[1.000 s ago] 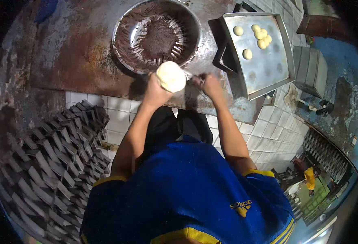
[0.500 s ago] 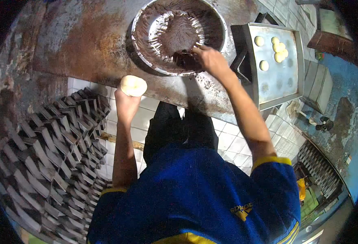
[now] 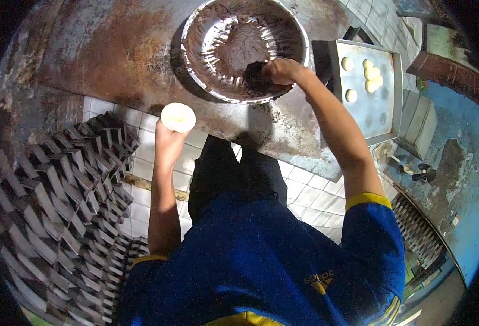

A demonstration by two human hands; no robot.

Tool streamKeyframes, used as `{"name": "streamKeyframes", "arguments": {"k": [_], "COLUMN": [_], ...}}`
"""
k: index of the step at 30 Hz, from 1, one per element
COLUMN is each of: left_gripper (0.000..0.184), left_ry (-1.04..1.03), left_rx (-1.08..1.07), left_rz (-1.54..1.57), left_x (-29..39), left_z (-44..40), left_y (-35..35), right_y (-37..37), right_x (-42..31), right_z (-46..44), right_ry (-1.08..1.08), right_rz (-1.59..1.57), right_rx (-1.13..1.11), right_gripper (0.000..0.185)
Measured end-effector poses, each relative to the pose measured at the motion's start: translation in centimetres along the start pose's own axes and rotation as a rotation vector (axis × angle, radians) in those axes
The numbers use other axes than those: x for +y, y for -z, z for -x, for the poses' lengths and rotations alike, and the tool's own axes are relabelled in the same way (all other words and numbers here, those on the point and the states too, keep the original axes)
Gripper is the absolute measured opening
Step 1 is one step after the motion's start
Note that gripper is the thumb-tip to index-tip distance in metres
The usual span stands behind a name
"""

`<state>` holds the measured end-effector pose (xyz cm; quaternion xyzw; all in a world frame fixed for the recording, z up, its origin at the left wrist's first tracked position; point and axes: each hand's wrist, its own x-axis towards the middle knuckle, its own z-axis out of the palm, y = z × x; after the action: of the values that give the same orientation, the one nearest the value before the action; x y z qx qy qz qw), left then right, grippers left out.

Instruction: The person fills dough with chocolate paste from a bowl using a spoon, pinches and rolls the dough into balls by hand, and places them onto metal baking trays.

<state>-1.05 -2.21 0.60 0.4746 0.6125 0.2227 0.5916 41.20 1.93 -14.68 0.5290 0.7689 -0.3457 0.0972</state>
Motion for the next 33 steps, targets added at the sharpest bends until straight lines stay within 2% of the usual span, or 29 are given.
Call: {"name": "streamKeyframes", "arguments": {"k": [4, 6, 10, 12, 13, 14, 16, 18, 19, 20, 22, 24, 25, 27, 28, 30, 32, 33], "left_gripper": [0.027, 0.027, 0.028, 0.03, 0.031, 0.031, 0.036, 0.037, 0.038, 0.038, 0.037, 0.036, 0.035, 0.035, 0.036, 0.036, 0.037, 0.037], "left_ry": [-0.004, -0.012, -0.051, -0.052, -0.055, -0.055, -0.106, -0.134, -0.16, -0.159, -0.195, -0.177, -0.158, -0.197, -0.23, -0.257, -0.316, -0.348], "left_rx": [-0.049, -0.078, -0.131, -0.129, -0.126, -0.127, -0.113, -0.114, -0.114, -0.113, -0.096, -0.072, -0.049, -0.046, -0.048, -0.026, -0.047, -0.06], "left_rz": [-0.103, -0.106, -0.06, -0.048, -0.037, -0.038, -0.14, -0.17, -0.201, -0.205, -0.207, -0.187, -0.166, -0.204, -0.242, -0.262, -0.27, -0.264], "left_x": [0.4, -0.4, -1.5, -1.8, -1.8, -1.8, -1.5, -0.9, -0.7, -0.6, -0.3, 0.5, 0.8, 0.9, 0.8, 1.0, 2.0, 2.7], "left_z": [-0.1, -0.3, -0.7, -0.6, -0.5, -0.5, -0.5, -0.5, -0.6, -0.5, -0.6, -0.6, -0.7, -1.3, -1.6, -2.3, -2.4, -2.5], "left_y": [0.2, 0.3, -0.2, -0.6, -0.7, -0.8, -0.9, -1.1, -1.1, -1.1, -1.2, -1.7, -2.0, -2.1, -2.1, -2.3, -2.6, -2.9], "right_y": [3.0, 1.2, -1.3, 0.1, -1.0, -1.8, -0.9, 0.2, -1.4, -3.4, -4.0, -3.7, -2.2, 3.6, 5.7, 8.9, 9.7, 10.1], "right_x": [-1.3, -1.4, -0.9, -0.8, 0.8, 2.4, 1.1, -2.2, -1.6, -1.4, -1.0, -0.5, -1.3, -5.1, -6.8, -10.2, -12.8, -14.8], "right_z": [-0.4, -1.3, -2.0, -1.8, -2.2, -2.9, -2.8, -2.2, -2.6, -3.0, -3.4, -3.6, -3.2, -1.1, 0.2, 2.8, 5.1, 6.2], "right_ry": [0.073, -0.23, -0.253, -0.104, -0.104, -0.064, -0.024, -0.16, -0.159, -0.116, -0.071, 0.073, 0.076, 0.128, 0.135, 0.067, 0.245, 0.136], "right_rz": [-0.164, 0.008, -0.022, 0.0, -0.001, -0.08, -0.16, -0.046, -0.047, -0.02, 0.011, -0.092, -0.09, -0.483, -0.48, -0.769, -0.843, -0.728], "right_rx": [-0.158, -0.086, -0.085, -0.313, -0.313, -0.284, -0.252, -0.082, -0.082, -0.032, 0.023, -0.128, -0.125, -0.325, -0.322, -0.264, -0.035, 0.049], "right_gripper": [0.04, 0.043, 0.046, 0.045, 0.045, 0.045, 0.045, 0.046, 0.046, 0.036, 0.031, 0.033, 0.033, 0.035, 0.035, 0.033, 0.03, 0.028]}}
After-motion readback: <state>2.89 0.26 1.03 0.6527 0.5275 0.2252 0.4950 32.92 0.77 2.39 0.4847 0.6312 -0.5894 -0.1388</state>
